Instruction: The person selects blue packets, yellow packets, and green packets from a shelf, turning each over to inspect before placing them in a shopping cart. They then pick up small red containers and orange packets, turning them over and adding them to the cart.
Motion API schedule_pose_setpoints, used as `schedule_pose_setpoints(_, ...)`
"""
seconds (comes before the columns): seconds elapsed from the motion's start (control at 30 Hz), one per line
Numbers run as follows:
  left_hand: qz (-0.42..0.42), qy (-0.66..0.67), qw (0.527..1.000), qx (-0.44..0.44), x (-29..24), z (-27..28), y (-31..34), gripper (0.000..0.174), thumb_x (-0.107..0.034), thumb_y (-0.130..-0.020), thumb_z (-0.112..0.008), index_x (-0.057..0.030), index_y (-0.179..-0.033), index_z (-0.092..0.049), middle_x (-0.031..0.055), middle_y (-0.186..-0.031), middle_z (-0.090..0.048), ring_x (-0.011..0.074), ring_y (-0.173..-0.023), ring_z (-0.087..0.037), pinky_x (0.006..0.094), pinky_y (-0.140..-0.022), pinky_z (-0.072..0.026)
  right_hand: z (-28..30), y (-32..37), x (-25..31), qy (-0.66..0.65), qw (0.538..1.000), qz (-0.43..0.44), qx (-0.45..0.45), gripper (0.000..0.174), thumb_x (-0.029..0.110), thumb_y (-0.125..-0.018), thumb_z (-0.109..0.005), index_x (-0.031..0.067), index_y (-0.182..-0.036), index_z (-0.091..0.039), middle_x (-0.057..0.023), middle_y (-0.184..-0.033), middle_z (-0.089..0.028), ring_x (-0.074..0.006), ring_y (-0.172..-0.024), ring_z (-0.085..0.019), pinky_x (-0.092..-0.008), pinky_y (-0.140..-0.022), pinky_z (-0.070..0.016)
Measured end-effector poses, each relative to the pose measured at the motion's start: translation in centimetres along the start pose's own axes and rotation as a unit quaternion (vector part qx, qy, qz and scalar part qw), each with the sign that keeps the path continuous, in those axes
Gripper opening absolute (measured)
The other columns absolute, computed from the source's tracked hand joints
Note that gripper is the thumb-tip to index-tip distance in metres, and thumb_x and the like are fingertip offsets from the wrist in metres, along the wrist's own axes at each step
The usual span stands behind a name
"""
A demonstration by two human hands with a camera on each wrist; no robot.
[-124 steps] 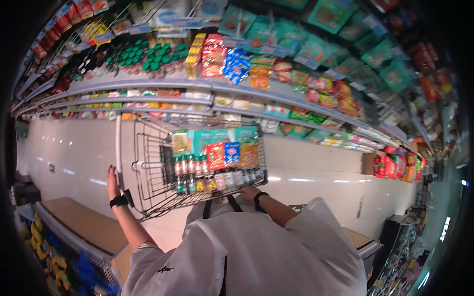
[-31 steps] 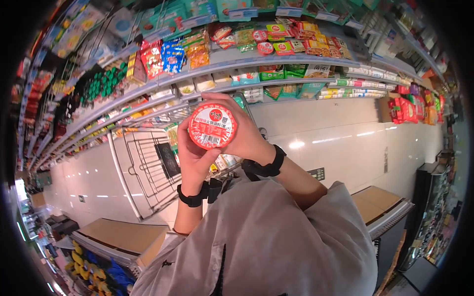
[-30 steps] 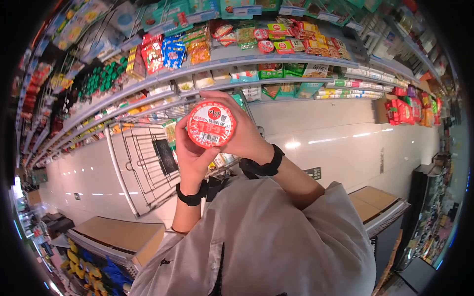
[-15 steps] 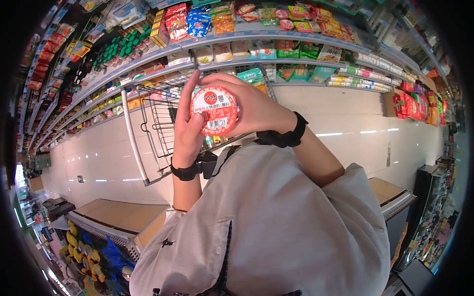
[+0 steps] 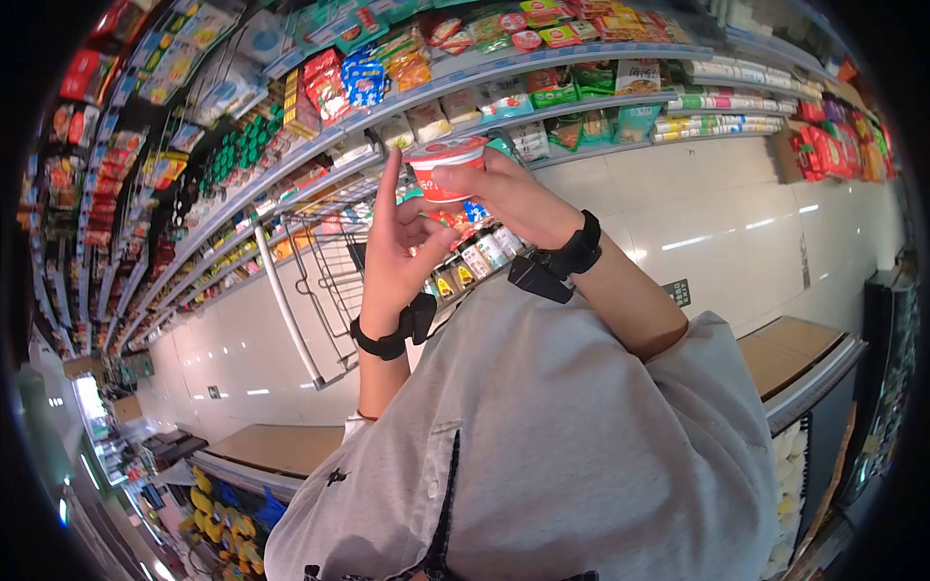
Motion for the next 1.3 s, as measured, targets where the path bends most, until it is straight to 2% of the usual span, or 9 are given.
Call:
schedule_pose_setpoints(0.07, -0.073, -0.234, 0.968, -0.062, -0.2, -0.8, -1.3, 0.094, -0.013, -0.065, -0.081, -0.0077, -0.144, -0.029, 0.0054, -0.083, -0.059, 0.0098, -0.07, -0.059, 0.022, -0.056, -0.0455, 1.6, 0.5, 0.0, -0.086, 0.996, -0.011, -0.014, 0.046, 0.036, -0.09, -0.061, 0.0074, -0.124, -0.052, -0.0029, -0.115, -0.059, -0.0119, -0.106, -0.056, -0.0312, -0.09, -0.046)
schedule_pose_setpoints(0.17, -0.234, -0.413, 0.875, -0.095, -2.1, -2.6, -3.7, 0.083, -0.016, -0.064, -0.08, -0.0051, -0.137, -0.043, 0.0076, -0.094, -0.061, 0.0167, -0.083, -0.06, 0.0277, -0.076, -0.0494, 3.6, 1.7, 0.8, -0.18, 0.983, -0.033, 0.025, 0.045, 0.037, -0.09, -0.06, 0.0074, -0.123, -0.052, -0.0039, -0.119, -0.057, -0.0131, -0.107, -0.056, -0.0319, -0.091, -0.0465)
schedule_pose_setpoints(0.37, -0.193, -0.346, 0.913, 0.094, -2.0, -6.1, -8.1, 0.064, -0.015, -0.067, -0.078, -0.0035, -0.126, -0.054, 0.0132, -0.117, -0.061, 0.0241, -0.11, -0.058, 0.0348, -0.093, -0.0462, 7.6, 2.7, 1.8, -0.241, 0.967, -0.011, 0.082, 0.057, 0.046, -0.09, -0.057, 0.0048, -0.128, -0.047, -0.0073, -0.116, -0.058, -0.0165, -0.104, -0.057, -0.033, -0.088, -0.0468)
schedule_pose_setpoints(0.47, -0.203, -0.396, 0.891, 0.095, -2.0, -7.5, -9.4, 0.057, -0.01, -0.068, -0.076, -0.0025, -0.121, -0.057, 0.0121, -0.113, -0.062, 0.0248, -0.104, -0.06, 0.0352, -0.089, -0.0465, 9.4, 3.1, 4.2, 0.069, 0.997, -0.044, -0.005, 0.048, 0.047, -0.089, -0.055, 0.0088, -0.118, -0.057, -0.0004, -0.111, -0.061, -0.0095, -0.102, -0.056, -0.0261, -0.082, -0.0465)
schedule_pose_setpoints(0.57, -0.226, -0.469, 0.846, 0.113, -2.2, -9.2, -10.5, 0.058, -0.007, -0.067, -0.075, -0.0027, -0.122, -0.057, 0.0121, -0.109, -0.063, 0.0254, -0.099, -0.06, 0.0349, -0.086, -0.0464, 10.7, 3.3, 4.4, 0.063, 0.997, -0.043, -0.005, 0.049, 0.048, -0.089, -0.054, 0.0089, -0.119, -0.057, -0.0001, -0.112, -0.061, -0.0091, -0.1, -0.057, -0.0263, -0.082, -0.0461)
schedule_pose_setpoints(0.73, -0.199, -0.36, 0.909, 0.065, -1.5, -11.3, -12.2, 0.063, -0.012, -0.065, -0.078, -0.0042, -0.123, -0.056, 0.0124, -0.108, -0.063, 0.0252, -0.1, -0.061, 0.0343, -0.087, -0.048, 13.6, 2.4, 4.1, -0.177, 0.98, -0.041, 0.085, 0.048, 0.042, -0.089, -0.058, 0.0108, -0.125, -0.05, -0.0023, -0.113, -0.059, -0.0129, -0.099, -0.058, -0.0305, -0.082, -0.0494)
schedule_pose_setpoints(0.9, -0.087, -0.169, 0.98, 0.064, -0.1, -12.4, -13.0, 0.064, -0.008, -0.072, -0.077, -0.0001, -0.128, -0.048, 0.0135, -0.123, -0.057, 0.0221, -0.112, -0.056, 0.035, -0.096, -0.0453, 15.0, 2.1, 5.9, -0.203, 0.973, -0.031, 0.107, 0.051, 0.049, -0.091, -0.052, 0.0101, -0.124, -0.049, -0.0032, -0.11, -0.06, -0.0143, -0.095, -0.059, -0.0324, -0.079, -0.0515)
schedule_pose_setpoints(1.07, -0.083, -0.139, 0.985, 0.056, -0.2, -13.5, -13.7, 0.062, -0.006, -0.075, -0.074, -0.001, -0.13, -0.046, 0.0118, -0.121, -0.055, 0.0195, -0.106, -0.056, 0.0336, -0.093, -0.0466, 16.8, 1.0, 6.7, -0.188, 0.971, -0.054, 0.14, 0.061, 0.06, -0.093, -0.038, 0.0087, -0.123, -0.05, -0.0053, -0.106, -0.061, -0.0147, -0.093, -0.061, -0.0322, -0.077, -0.0527)
schedule_pose_setpoints(1.3, -0.143, -0.454, 0.879, -0.017, -2.0, -14.5, -13.5, 0.065, -0.012, -0.066, -0.077, -0.0039, -0.126, -0.054, 0.014, -0.116, -0.059, 0.0281, -0.105, -0.058, 0.0362, -0.089, -0.0462, 18.9, -1.8, 6.7, 0.037, 0.984, -0.037, 0.171, 0.061, 0.054, -0.088, -0.054, 0.0049, -0.124, -0.054, -0.0065, -0.113, -0.061, -0.0144, -0.098, -0.06, -0.0269, -0.083, -0.0475)
Point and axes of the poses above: each hand's wrist, its own y-axis away from the middle knuckle, its own z-axis out of the back of the hand, x = y × z, the point moved 2 cm from there along -y, towards the middle knuckle
